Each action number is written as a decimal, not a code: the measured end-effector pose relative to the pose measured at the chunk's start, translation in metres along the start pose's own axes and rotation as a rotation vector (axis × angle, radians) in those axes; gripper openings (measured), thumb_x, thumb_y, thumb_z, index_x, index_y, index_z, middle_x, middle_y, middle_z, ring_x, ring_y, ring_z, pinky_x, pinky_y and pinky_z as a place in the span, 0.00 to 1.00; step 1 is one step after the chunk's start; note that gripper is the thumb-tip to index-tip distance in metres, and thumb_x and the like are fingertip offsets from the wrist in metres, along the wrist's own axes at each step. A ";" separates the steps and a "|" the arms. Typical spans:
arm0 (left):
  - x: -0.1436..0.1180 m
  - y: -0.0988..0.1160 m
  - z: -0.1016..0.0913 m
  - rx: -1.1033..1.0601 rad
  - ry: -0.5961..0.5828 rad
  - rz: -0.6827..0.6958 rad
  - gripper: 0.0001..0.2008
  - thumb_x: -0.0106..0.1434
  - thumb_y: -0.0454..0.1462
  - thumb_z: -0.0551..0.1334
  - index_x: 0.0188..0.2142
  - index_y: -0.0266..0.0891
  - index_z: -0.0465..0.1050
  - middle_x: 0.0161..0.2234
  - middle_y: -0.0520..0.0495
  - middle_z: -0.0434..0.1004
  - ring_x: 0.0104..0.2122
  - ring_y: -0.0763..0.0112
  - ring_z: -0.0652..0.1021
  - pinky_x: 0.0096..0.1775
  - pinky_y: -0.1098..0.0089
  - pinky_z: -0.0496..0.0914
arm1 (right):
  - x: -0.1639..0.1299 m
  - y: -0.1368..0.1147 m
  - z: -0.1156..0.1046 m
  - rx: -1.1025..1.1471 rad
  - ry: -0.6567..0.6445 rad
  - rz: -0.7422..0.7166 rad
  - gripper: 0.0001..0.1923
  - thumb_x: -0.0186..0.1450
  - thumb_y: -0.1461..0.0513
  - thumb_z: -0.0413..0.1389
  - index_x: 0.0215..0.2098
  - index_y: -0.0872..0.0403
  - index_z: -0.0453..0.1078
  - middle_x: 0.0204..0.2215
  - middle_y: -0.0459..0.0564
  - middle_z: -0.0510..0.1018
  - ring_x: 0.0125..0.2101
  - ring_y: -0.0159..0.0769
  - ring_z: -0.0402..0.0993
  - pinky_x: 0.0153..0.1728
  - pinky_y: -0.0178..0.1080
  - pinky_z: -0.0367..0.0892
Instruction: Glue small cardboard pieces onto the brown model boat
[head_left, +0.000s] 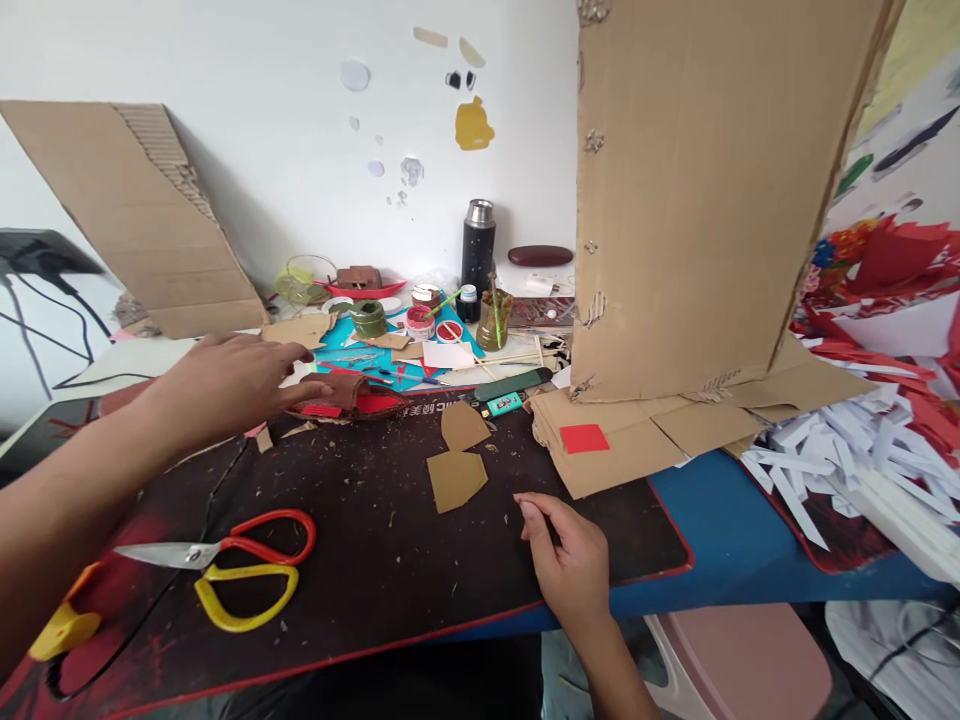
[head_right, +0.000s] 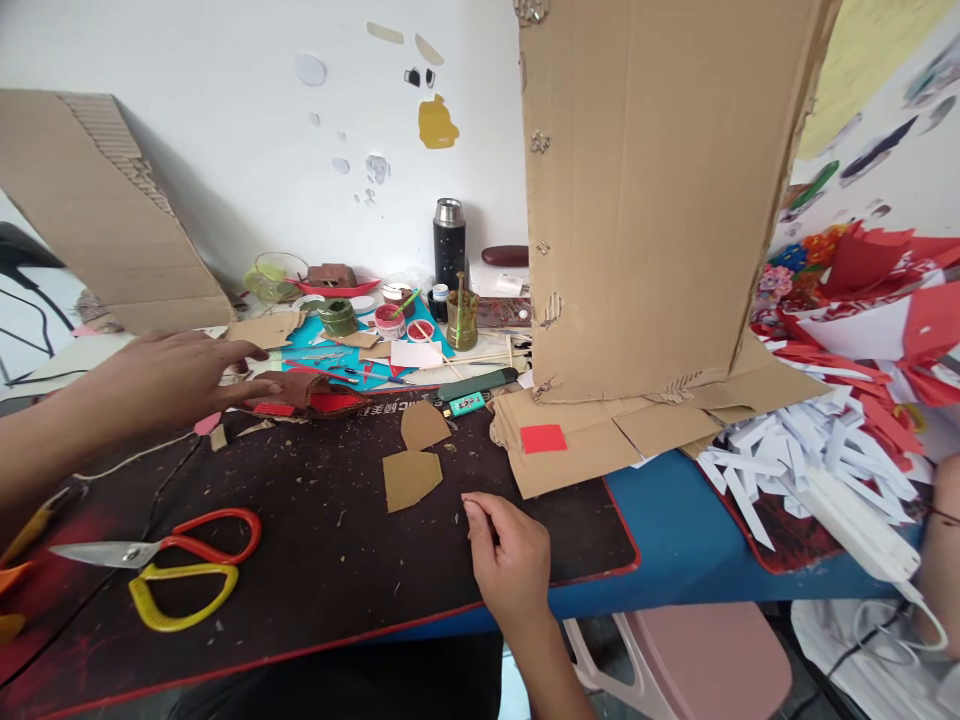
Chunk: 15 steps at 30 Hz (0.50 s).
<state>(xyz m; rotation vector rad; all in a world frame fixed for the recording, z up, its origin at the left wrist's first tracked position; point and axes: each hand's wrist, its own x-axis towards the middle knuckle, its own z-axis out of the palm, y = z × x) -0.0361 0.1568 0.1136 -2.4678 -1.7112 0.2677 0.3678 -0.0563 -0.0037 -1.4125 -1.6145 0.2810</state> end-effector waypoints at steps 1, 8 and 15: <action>-0.002 -0.004 0.001 -0.026 0.014 0.007 0.42 0.77 0.69 0.47 0.58 0.40 0.83 0.47 0.32 0.90 0.49 0.38 0.86 0.54 0.48 0.74 | 0.000 0.000 0.000 -0.001 0.000 0.000 0.15 0.83 0.60 0.58 0.45 0.52 0.88 0.26 0.48 0.88 0.24 0.40 0.87 0.34 0.37 0.84; -0.010 -0.014 0.007 -0.189 0.021 0.120 0.29 0.74 0.56 0.52 0.54 0.44 0.86 0.49 0.36 0.89 0.52 0.43 0.82 0.59 0.50 0.73 | -0.001 0.000 0.000 0.021 0.001 0.019 0.14 0.82 0.60 0.58 0.44 0.52 0.88 0.24 0.46 0.86 0.23 0.39 0.86 0.33 0.35 0.81; 0.008 -0.019 0.015 -0.249 -0.005 0.116 0.26 0.73 0.51 0.55 0.54 0.43 0.86 0.52 0.34 0.90 0.51 0.41 0.83 0.56 0.49 0.75 | 0.011 -0.011 -0.003 0.146 -0.085 0.190 0.16 0.81 0.58 0.58 0.42 0.51 0.88 0.21 0.44 0.83 0.21 0.37 0.83 0.26 0.34 0.75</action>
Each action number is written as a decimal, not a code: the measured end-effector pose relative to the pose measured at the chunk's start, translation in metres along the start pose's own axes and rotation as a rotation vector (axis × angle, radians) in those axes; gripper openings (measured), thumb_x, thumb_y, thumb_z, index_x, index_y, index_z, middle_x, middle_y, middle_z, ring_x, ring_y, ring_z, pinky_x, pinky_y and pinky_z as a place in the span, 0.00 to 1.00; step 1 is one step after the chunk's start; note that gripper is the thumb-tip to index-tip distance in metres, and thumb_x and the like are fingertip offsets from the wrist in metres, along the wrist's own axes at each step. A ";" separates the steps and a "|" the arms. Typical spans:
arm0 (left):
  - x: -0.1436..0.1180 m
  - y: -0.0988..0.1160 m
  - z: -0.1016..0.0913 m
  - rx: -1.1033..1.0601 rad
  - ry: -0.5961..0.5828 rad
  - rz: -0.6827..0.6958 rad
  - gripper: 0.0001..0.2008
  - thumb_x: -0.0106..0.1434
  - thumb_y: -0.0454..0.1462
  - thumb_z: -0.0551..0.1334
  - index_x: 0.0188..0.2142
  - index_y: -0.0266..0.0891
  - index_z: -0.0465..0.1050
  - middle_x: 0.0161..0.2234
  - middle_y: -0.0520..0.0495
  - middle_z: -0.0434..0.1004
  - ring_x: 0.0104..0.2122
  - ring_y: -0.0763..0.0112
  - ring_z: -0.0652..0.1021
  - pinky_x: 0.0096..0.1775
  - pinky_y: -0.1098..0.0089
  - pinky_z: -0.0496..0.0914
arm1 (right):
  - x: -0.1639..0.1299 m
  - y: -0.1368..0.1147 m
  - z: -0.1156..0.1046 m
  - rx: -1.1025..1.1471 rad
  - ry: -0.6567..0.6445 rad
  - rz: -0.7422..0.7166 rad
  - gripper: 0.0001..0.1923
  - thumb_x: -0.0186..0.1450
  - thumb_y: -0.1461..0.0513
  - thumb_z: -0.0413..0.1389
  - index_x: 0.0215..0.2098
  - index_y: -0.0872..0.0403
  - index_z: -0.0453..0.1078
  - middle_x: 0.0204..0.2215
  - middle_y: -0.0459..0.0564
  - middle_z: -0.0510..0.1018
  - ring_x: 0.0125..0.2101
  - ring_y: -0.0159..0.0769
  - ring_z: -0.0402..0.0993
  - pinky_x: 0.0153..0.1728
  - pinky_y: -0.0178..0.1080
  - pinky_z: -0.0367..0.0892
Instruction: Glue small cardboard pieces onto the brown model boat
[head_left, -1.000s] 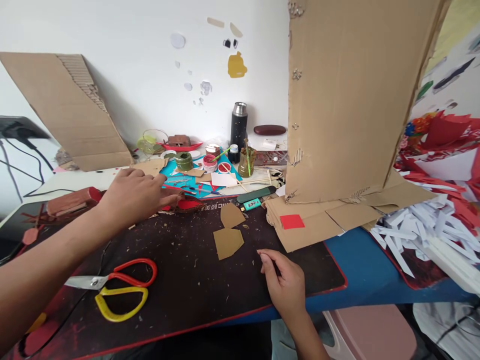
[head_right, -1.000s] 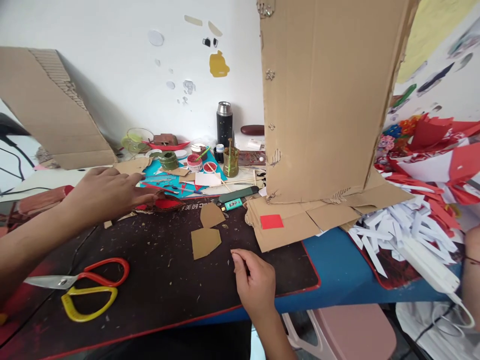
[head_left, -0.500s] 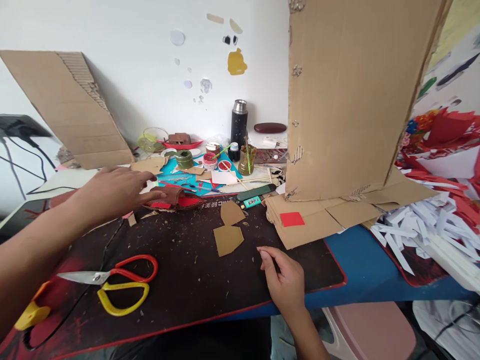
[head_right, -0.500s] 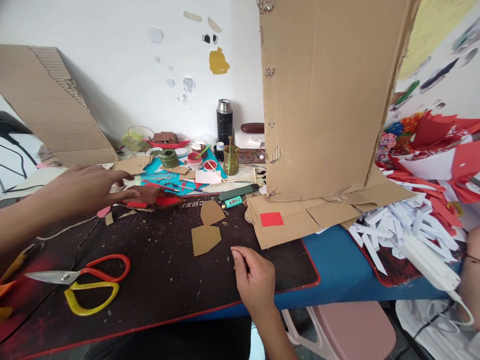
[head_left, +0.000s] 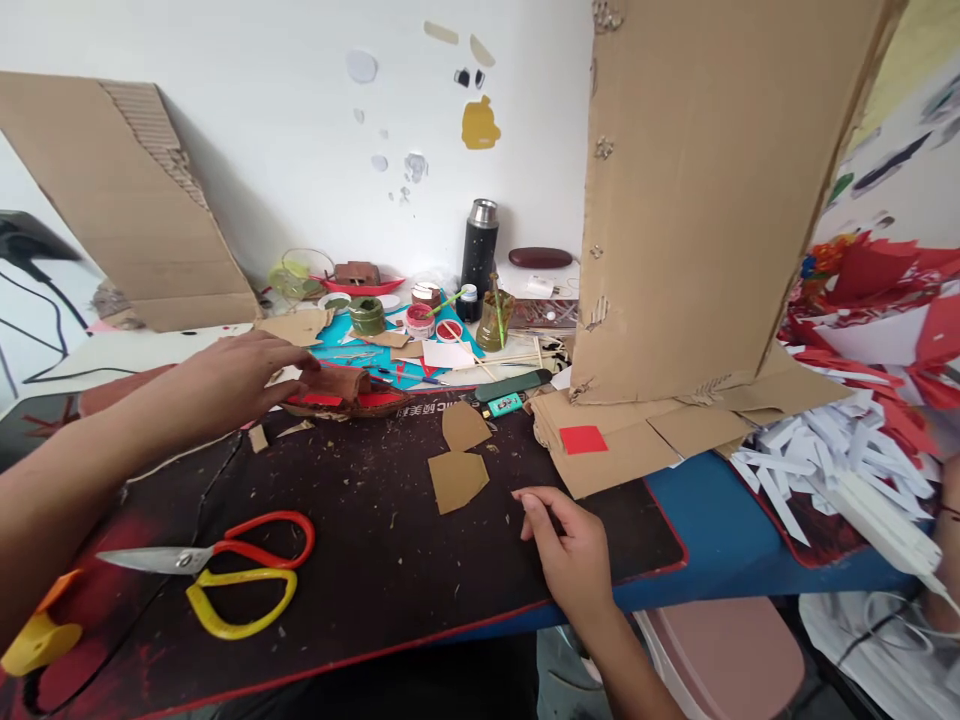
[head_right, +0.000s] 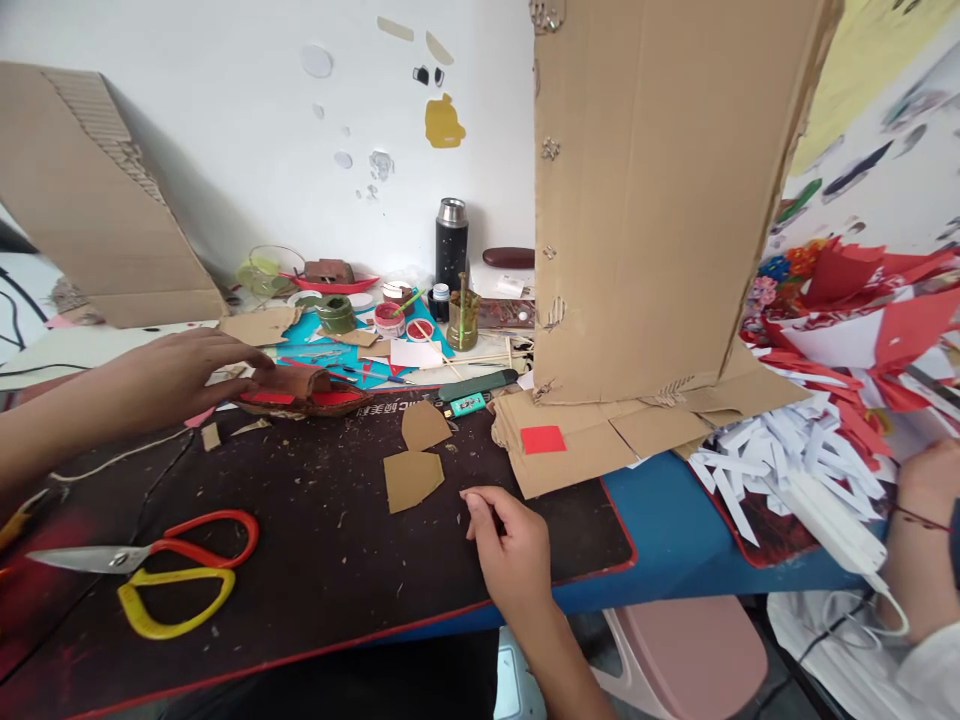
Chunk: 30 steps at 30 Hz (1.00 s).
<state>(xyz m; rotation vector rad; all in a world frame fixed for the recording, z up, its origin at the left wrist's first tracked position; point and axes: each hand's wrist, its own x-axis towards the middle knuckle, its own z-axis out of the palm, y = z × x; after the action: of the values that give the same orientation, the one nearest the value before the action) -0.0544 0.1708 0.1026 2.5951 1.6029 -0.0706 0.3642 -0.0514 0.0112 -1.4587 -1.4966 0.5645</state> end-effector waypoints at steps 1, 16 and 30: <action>0.004 -0.002 0.001 -0.005 0.000 0.001 0.25 0.73 0.51 0.54 0.53 0.43 0.86 0.52 0.34 0.90 0.52 0.41 0.83 0.55 0.49 0.75 | 0.004 -0.004 0.000 0.020 -0.029 0.014 0.16 0.81 0.57 0.58 0.42 0.51 0.88 0.21 0.44 0.82 0.21 0.37 0.83 0.26 0.33 0.75; 0.031 -0.023 0.005 -0.074 -0.023 0.085 0.24 0.75 0.48 0.55 0.55 0.46 0.88 0.52 0.36 0.91 0.50 0.45 0.84 0.53 0.55 0.73 | 0.128 -0.048 0.082 -0.243 -0.479 -0.063 0.16 0.82 0.57 0.61 0.63 0.47 0.85 0.43 0.51 0.93 0.41 0.46 0.89 0.46 0.42 0.75; 0.042 -0.033 0.011 -0.121 -0.031 0.171 0.20 0.76 0.46 0.56 0.49 0.50 0.89 0.46 0.39 0.90 0.48 0.47 0.85 0.51 0.56 0.74 | 0.173 -0.070 0.122 -0.510 -0.572 -0.101 0.18 0.85 0.56 0.59 0.69 0.48 0.82 0.45 0.52 0.95 0.47 0.52 0.91 0.45 0.43 0.73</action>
<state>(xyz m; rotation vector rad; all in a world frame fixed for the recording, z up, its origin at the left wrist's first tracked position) -0.0648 0.2221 0.0864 2.6116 1.3250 -0.0013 0.2510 0.1324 0.0659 -1.6682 -2.2781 0.5950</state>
